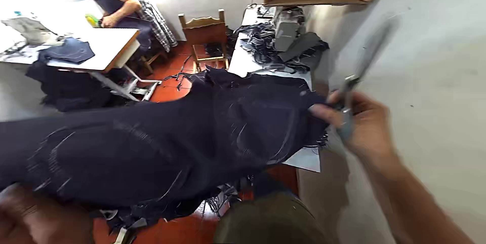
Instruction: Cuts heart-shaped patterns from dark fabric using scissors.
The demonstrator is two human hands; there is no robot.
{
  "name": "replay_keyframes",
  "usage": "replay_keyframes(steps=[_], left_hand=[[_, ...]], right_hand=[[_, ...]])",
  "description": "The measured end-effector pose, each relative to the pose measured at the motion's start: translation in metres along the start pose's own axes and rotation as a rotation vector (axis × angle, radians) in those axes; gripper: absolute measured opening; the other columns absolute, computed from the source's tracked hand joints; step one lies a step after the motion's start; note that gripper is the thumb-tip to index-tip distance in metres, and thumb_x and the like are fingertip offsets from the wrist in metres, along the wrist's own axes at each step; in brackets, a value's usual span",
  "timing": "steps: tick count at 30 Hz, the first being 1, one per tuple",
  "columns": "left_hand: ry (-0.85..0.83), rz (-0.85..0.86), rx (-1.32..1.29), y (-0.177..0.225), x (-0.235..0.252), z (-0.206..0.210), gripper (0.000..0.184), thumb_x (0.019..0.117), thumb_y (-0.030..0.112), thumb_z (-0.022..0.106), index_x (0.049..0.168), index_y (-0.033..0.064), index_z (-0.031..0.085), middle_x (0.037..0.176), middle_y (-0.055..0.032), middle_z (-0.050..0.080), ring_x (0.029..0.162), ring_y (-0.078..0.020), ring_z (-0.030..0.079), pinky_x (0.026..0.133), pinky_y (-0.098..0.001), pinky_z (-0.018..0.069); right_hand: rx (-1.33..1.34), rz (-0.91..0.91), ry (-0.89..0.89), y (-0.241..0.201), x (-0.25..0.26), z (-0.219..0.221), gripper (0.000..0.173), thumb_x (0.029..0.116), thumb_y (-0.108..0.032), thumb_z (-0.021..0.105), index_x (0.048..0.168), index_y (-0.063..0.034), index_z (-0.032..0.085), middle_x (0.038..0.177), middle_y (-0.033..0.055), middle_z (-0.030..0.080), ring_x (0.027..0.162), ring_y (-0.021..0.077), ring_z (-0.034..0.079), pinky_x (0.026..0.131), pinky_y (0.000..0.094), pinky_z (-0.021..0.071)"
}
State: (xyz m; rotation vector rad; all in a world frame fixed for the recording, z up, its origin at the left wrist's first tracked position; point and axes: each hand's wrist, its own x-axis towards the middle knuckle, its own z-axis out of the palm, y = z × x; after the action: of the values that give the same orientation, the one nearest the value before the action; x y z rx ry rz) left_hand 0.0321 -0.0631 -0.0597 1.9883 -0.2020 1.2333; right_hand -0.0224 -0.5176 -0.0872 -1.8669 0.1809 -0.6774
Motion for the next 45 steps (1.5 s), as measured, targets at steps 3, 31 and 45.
replay_keyframes(steps=[3, 31, 45], left_hand=[[-0.150, 0.148, -0.124, 0.003, 0.007, 0.061, 0.034, 0.1098, 0.017, 0.044, 0.115, -0.0118, 0.061, 0.107, -0.0081, 0.067, 0.102, -0.0030, 0.063, 0.093, -0.0274, 0.0523], [-0.983, -0.630, 0.403, -0.085, -0.155, 0.146, 0.040, 0.1033, 0.034, 0.052, 0.107, -0.0004, 0.072, 0.097, -0.0164, 0.073, 0.093, -0.0314, 0.071, 0.087, -0.0570, 0.0567], [-1.435, -0.509, 0.283, -0.102, -0.227, 0.119, 0.043, 0.1033, 0.035, 0.058, 0.131, 0.0029, 0.059, 0.119, -0.0210, 0.070, 0.114, -0.0397, 0.068, 0.099, -0.0600, 0.0514]], right_hand=[[0.032, -0.101, 0.168, 0.000, 0.036, -0.065, 0.028, 0.0808, -0.019, 0.085, 0.099, -0.0286, 0.065, 0.088, -0.0214, 0.067, 0.077, -0.0063, 0.064, 0.072, 0.0164, 0.0578], [-0.108, -0.369, -0.510, 0.155, 0.053, 0.225, 0.061, 0.0803, -0.048, 0.084, 0.122, -0.0071, 0.067, 0.136, 0.0038, 0.068, 0.127, 0.0214, 0.063, 0.105, 0.0464, 0.0534], [-0.342, -0.666, -0.453, 0.114, 0.066, 0.198, 0.042, 0.0817, -0.029, 0.085, 0.105, 0.0040, 0.072, 0.105, 0.0204, 0.075, 0.098, 0.0357, 0.074, 0.087, 0.0540, 0.0594]])
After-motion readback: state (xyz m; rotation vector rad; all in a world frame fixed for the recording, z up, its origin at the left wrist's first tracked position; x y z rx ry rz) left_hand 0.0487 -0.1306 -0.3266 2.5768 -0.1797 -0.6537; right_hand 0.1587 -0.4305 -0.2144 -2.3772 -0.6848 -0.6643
